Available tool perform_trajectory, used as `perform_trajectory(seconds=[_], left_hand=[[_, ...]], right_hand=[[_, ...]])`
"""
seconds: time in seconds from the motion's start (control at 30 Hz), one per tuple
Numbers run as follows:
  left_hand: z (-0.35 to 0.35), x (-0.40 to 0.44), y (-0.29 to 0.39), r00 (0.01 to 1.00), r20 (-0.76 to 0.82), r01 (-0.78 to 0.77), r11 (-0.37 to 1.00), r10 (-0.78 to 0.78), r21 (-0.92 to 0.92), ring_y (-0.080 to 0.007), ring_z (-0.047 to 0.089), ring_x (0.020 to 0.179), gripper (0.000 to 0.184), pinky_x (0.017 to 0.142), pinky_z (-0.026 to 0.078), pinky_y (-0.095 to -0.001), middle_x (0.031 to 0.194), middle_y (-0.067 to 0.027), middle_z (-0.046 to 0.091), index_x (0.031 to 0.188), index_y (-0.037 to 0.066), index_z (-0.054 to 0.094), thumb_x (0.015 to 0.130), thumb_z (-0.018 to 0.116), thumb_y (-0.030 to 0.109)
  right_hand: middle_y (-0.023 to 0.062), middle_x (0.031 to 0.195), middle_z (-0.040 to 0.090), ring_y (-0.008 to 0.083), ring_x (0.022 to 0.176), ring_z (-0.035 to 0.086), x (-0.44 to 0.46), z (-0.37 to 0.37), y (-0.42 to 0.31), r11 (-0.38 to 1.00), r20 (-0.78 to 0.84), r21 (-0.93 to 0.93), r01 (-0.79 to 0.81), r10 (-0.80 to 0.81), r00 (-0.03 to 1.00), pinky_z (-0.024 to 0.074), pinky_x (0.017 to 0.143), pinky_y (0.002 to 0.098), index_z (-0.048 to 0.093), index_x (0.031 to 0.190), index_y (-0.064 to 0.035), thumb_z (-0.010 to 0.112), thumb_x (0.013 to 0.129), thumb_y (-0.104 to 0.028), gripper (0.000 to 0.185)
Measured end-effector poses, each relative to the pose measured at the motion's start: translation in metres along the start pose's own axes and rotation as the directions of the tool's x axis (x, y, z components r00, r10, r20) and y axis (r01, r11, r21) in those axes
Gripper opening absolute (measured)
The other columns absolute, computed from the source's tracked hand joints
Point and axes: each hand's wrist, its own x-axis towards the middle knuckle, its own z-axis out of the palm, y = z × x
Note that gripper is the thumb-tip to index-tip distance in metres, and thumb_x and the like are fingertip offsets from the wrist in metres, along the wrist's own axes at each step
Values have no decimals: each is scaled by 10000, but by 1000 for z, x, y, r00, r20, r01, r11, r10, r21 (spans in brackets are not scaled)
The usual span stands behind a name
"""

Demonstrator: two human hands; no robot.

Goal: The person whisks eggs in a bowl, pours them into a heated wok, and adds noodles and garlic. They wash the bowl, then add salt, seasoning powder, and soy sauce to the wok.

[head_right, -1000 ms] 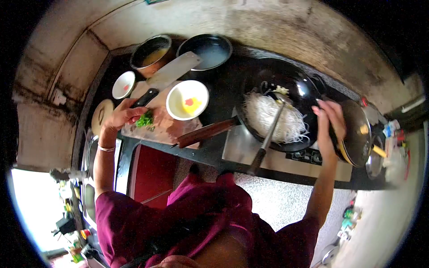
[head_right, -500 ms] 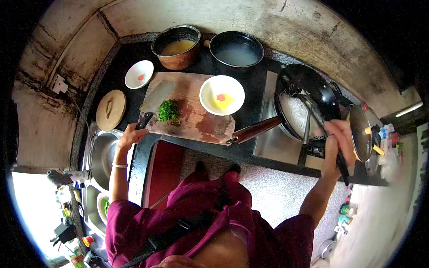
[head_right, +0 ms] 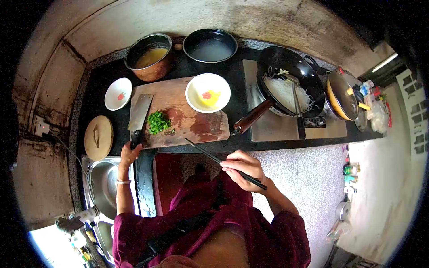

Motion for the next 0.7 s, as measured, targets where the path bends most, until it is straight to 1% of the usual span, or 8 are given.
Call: perform_trajectory(seconds=[0.07,0.1,0.23,0.33,0.4,0.43,0.53,0.7], left_hand=[[6,-19,27,973,-220,-5,965,65,264,-400,604,772,421,669,464,-465,818,-259,612,985,-27,484,759,662,281],[5,-19,27,988,-154,56,963,-15,263,-424,571,869,491,734,449,-482,952,-268,591,1104,-7,417,756,655,244],[3,-24,38,945,-291,-35,932,148,361,-415,577,820,377,727,453,-473,948,-234,593,1047,28,493,741,641,189],[-6,-36,90,893,-413,-75,963,180,260,-305,605,700,222,634,484,-383,895,-190,611,953,4,560,790,610,146],[31,-13,77,979,-190,-148,886,69,-440,-228,614,669,362,588,498,-329,886,-174,627,1124,-6,496,842,597,199],[47,-10,119,996,57,-10,760,61,-649,-224,621,683,450,597,512,-320,884,-178,629,1209,-1,409,860,584,223],[96,6,194,908,410,294,560,90,-774,-254,639,761,644,663,546,-315,921,-230,611,1343,17,186,881,561,263],[183,73,204,892,428,388,237,147,-891,-318,624,863,501,733,564,-334,1045,-269,562,1257,-69,306,928,456,278]], right_hand=[[122,865,576,188,711,619,-6,-10,-2,991,-151,132,-20,40,988,487,598,258,610,929,36,549,784,45,157],[131,848,581,186,685,621,-7,-11,1,993,-166,120,7,13,986,492,594,262,606,902,35,546,785,37,132],[138,831,596,192,697,611,-9,-60,3,1000,-376,7,-13,15,926,490,619,281,612,894,13,526,812,-38,129],[134,832,592,181,715,602,-18,-94,13,995,-491,-99,-11,-39,870,477,625,277,616,919,14,506,826,-53,159],[148,871,586,173,703,590,-17,-124,19,972,-497,-232,22,-138,857,452,644,264,606,921,39,485,843,-88,191],[140,884,581,164,683,578,-12,-133,18,980,-553,-201,4,-117,825,452,660,268,597,904,51,465,836,-63,187],[149,969,555,156,675,577,-18,-175,40,965,-553,-261,-7,-143,821,457,672,272,583,918,77,448,839,-40,195],[142,927,566,159,688,591,-26,-238,75,992,-615,-87,-88,16,788,470,651,261,580,961,83,463,863,-50,203]])
